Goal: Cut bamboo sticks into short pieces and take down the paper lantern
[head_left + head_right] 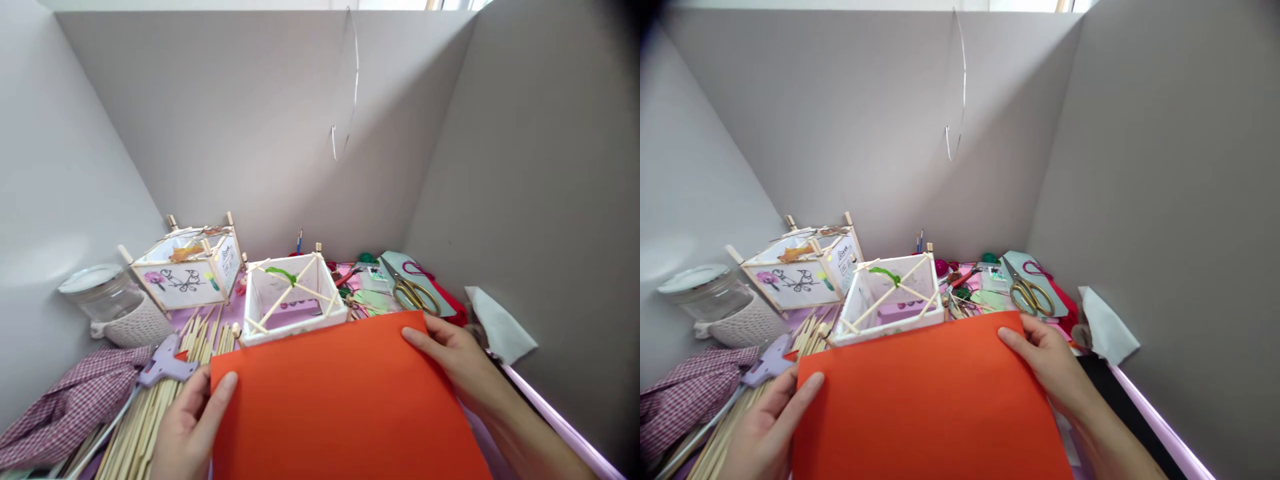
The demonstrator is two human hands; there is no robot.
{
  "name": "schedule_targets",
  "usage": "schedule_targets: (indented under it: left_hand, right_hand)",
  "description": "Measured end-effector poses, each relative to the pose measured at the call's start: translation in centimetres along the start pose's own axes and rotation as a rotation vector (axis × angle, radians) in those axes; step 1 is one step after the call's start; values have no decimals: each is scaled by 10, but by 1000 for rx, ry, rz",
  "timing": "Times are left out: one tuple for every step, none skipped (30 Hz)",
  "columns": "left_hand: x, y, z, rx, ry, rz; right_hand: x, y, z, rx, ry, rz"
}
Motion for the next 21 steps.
schedule_targets:
  left_hand:
    - [-2, -1, -1, -32, 19, -68]
    - [-4, -1, -1, -53, 34, -121]
    - [-5, -1, -2, -60, 46, -155]
    - [-5, -1, -3, -58, 59, -172]
    - [-4, 0, -4, -50, 69, -175]
    - [-3, 0, -5, -45, 76, -175]
    - [-2, 1, -5, -43, 78, -175]
    - [-1, 2, -5, -48, 80, -177]
    - [-1, 3, -5, -58, 81, -182]
    - [-1, 3, -4, -73, 82, -185]
    - [-1, 4, -3, -90, 83, -186]
    - [-2, 5, -2, -113, 80, -184]
    - [-3, 6, -1, -140, 70, -177]
    - [-4, 6, 0, -171, 54, -170]
    - [-6, 7, 1, -205, 30, -167]
    - [-8, 8, 2, -242, 1, -172]
    - [-11, 8, 3, -280, -33, -183]
    - [-14, 8, 3, -308, -72, -186]
    - [-16, 8, 3, -318, -123, -171]
    - [-18, 6, 2, -309, -199, -130]
    - [-19, 5, 0, -286, -311, -65]
  right_hand:
    - [2, 2, 0, -9, 0, -1]
    - [4, 5, 0, -18, -7, -1]
    - [5, 7, 0, -32, -17, 3]
    - [7, 10, 0, -51, -28, 10]
    - [9, 13, 1, -78, -32, 22]
    - [12, 15, 1, -108, -28, 37]
    - [15, 18, 1, -136, -17, 54]
    - [18, 20, 0, -156, -1, 73]
    - [21, 22, -1, -166, 17, 89]
    - [24, 24, -2, -169, 31, 106]
    - [27, 25, -3, -172, 39, 125]
    - [30, 26, -4, -171, 40, 142]
    - [33, 27, -5, -170, 40, 155]
    - [35, 27, -6, -163, 45, 157]
    - [36, 27, -8, -146, 65, 144]
    - [38, 26, -9, -121, 104, 120]
    - [40, 25, -11, -88, 168, 89]
    - [42, 24, -13, -56, 256, 57]
    - [45, 23, -15, -27, 356, 25]
    - [48, 22, -16, -5, 454, -5]
    - [51, 21, -16, 14, 540, -32]
Point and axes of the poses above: each hand's wrist, its own y-axis away from the middle knuckle, its own z-axis out of the palm, x = y × z, the point moved 3 cm from there along -y, towards the middle knuckle, and after that the axes turned 3 degrees about y, right-handed, at the moved point
